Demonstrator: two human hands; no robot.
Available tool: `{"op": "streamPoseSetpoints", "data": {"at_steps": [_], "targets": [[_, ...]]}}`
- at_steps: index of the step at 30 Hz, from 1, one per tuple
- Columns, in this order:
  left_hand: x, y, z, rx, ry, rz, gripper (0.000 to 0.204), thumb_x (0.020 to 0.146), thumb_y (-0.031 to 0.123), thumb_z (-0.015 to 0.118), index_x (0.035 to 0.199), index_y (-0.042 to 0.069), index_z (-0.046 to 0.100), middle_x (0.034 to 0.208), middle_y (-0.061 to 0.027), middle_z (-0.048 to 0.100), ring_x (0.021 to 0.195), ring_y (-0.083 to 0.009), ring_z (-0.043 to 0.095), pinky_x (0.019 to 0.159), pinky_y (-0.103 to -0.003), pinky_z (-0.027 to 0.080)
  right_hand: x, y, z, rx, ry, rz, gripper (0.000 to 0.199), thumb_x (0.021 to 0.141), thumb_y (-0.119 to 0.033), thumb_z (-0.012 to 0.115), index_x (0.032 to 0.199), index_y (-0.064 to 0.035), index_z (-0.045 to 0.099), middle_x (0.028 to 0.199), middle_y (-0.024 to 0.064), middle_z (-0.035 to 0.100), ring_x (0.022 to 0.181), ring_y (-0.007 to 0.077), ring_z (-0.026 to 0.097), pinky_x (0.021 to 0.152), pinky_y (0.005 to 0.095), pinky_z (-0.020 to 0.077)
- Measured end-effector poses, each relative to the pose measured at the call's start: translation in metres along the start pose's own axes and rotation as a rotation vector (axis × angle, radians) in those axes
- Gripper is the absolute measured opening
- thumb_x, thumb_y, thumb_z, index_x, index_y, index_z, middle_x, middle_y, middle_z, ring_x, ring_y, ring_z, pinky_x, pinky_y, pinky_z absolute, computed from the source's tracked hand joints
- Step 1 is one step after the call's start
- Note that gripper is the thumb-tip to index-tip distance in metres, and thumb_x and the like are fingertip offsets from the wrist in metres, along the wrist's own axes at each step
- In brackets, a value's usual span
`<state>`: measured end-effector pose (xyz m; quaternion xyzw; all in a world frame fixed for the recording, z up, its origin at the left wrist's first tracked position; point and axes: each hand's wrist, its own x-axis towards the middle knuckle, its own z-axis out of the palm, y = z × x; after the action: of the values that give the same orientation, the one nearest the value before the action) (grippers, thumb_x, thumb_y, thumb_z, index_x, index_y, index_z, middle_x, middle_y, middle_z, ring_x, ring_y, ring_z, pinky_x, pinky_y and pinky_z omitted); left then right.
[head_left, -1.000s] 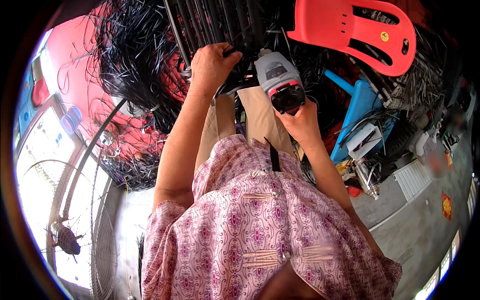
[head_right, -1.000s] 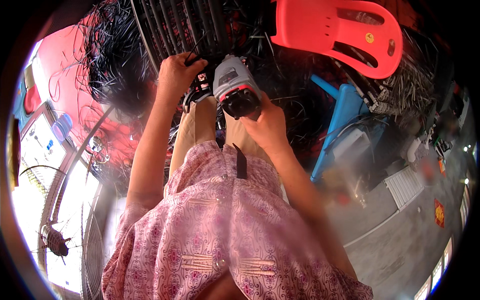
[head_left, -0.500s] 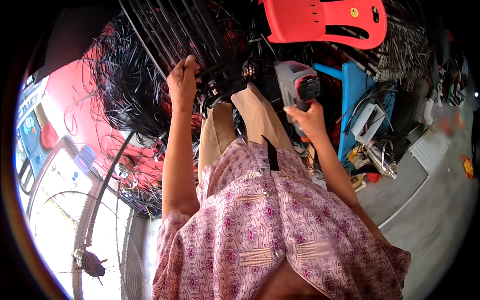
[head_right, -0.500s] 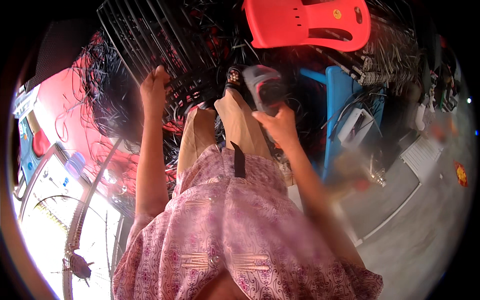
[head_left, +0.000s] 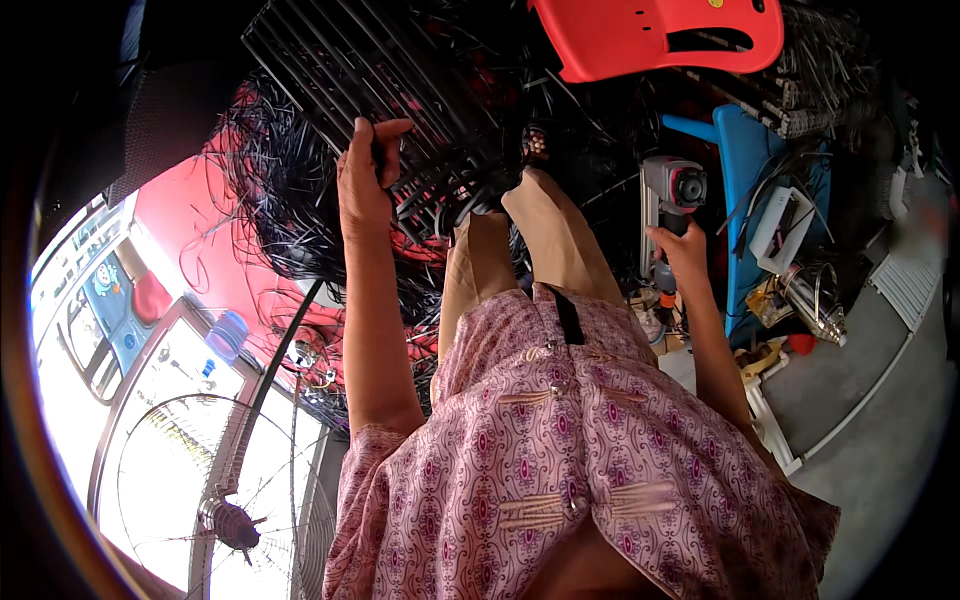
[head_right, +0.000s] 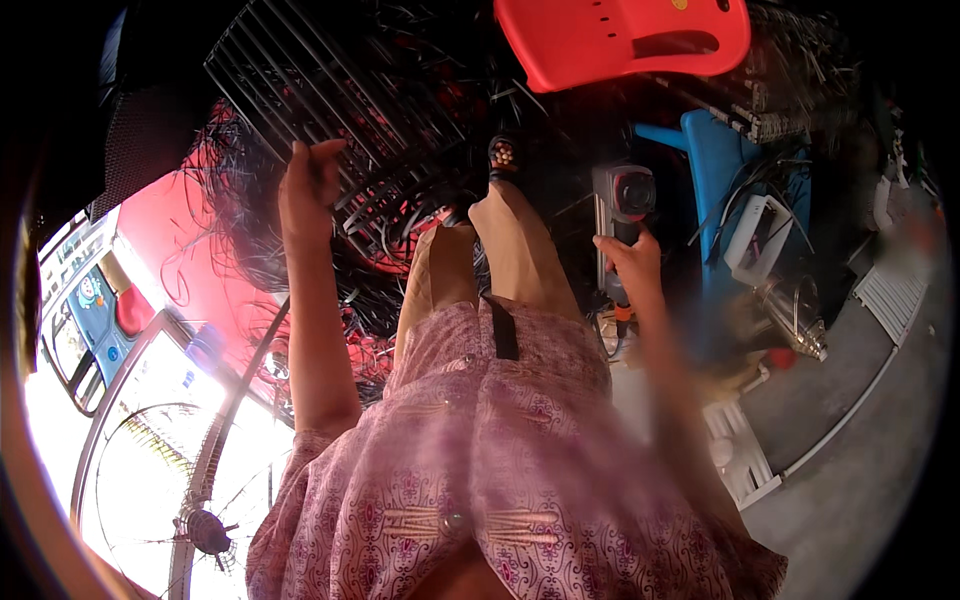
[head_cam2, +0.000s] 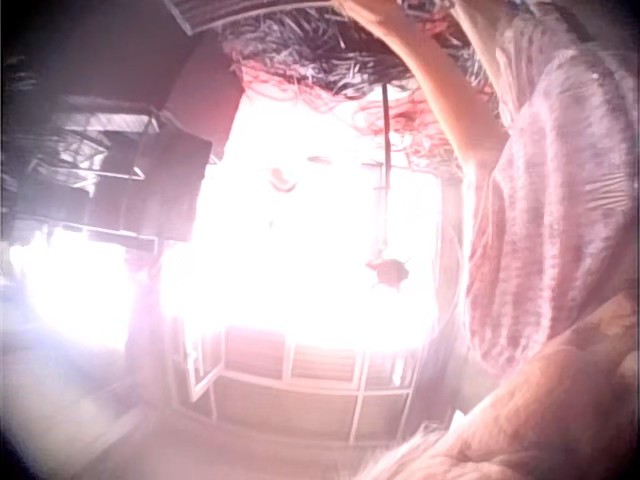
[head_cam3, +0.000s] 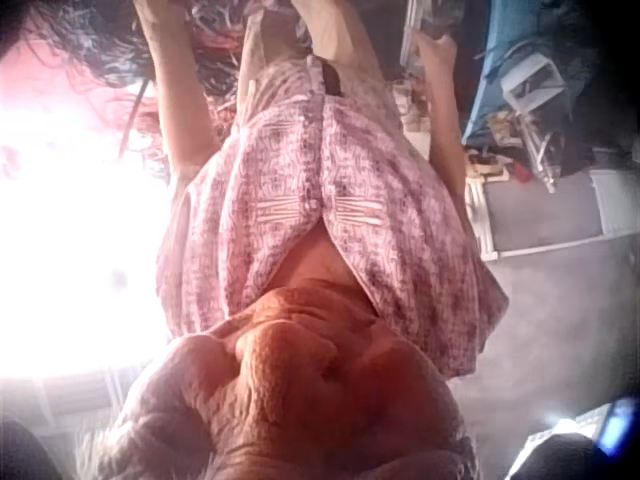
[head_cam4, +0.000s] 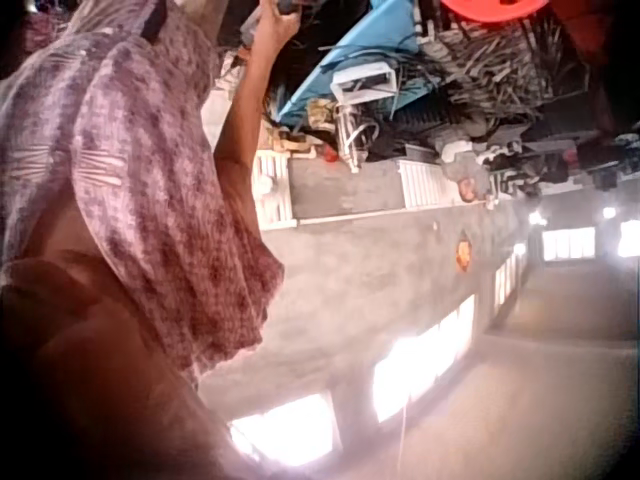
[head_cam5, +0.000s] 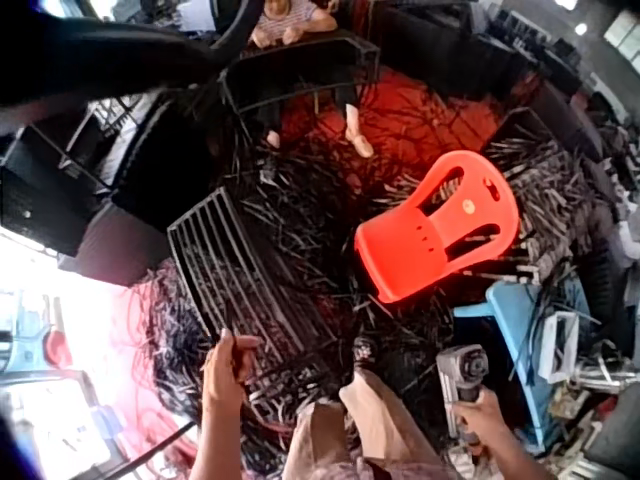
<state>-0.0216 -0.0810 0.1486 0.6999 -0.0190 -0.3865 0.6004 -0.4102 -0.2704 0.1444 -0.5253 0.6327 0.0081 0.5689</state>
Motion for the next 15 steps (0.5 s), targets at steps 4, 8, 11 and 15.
{"op": "streamPoseSetpoints", "data": {"at_steps": [4,8,11,15], "targets": [[0.011,-0.022,-0.003,-0.260,-0.025,-0.165,0.049,0.101,0.037,0.044,0.100,-0.004,0.071,0.066,0.0029,0.047,0.053,-0.0066,0.036,0.049,-0.023,0.025,-0.002,-0.005,0.010,-0.006,-0.023,0.010,0.050,0.074,-0.014,0.080,0.116,0.0014,0.057,0.078,0.0033,0.065,0.053,0.0076,0.052,0.050,0.0246,0.0429],[0.014,-0.029,-0.003,-0.332,-0.012,-0.178,0.035,0.097,0.028,0.057,0.108,-0.003,0.067,0.065,0.0029,0.047,0.052,-0.0067,0.038,0.046,-0.022,0.027,-0.001,-0.004,0.016,-0.047,-0.049,-0.007,0.046,0.075,-0.013,0.081,0.114,-0.0008,0.059,0.076,0.0012,0.063,0.054,0.0071,0.053,0.050,0.0249,0.0431],[0.018,-0.041,-0.007,-0.263,0.011,-0.167,0.029,0.097,0.024,0.058,0.108,-0.002,0.065,0.067,0.0018,0.052,0.050,-0.0065,0.041,0.044,-0.021,0.028,-0.004,-0.010,0.021,-0.039,-0.067,-0.014,0.045,0.075,-0.012,0.081,0.114,-0.0021,0.059,0.076,0.0008,0.062,0.054,0.0069,0.052,0.051,0.0249,0.0434],[0.017,-0.041,-0.002,-0.249,0.044,-0.169,0.026,0.098,0.025,0.059,0.102,0.000,0.064,0.071,0.0000,0.056,0.052,-0.0065,0.045,0.044,-0.020,0.029,-0.001,-0.009,0.022,-0.055,-0.079,-0.016,0.045,0.076,-0.011,0.080,0.115,-0.0010,0.059,0.077,0.0010,0.061,0.055,0.0068,0.052,0.051,0.0248,0.0433]]}}
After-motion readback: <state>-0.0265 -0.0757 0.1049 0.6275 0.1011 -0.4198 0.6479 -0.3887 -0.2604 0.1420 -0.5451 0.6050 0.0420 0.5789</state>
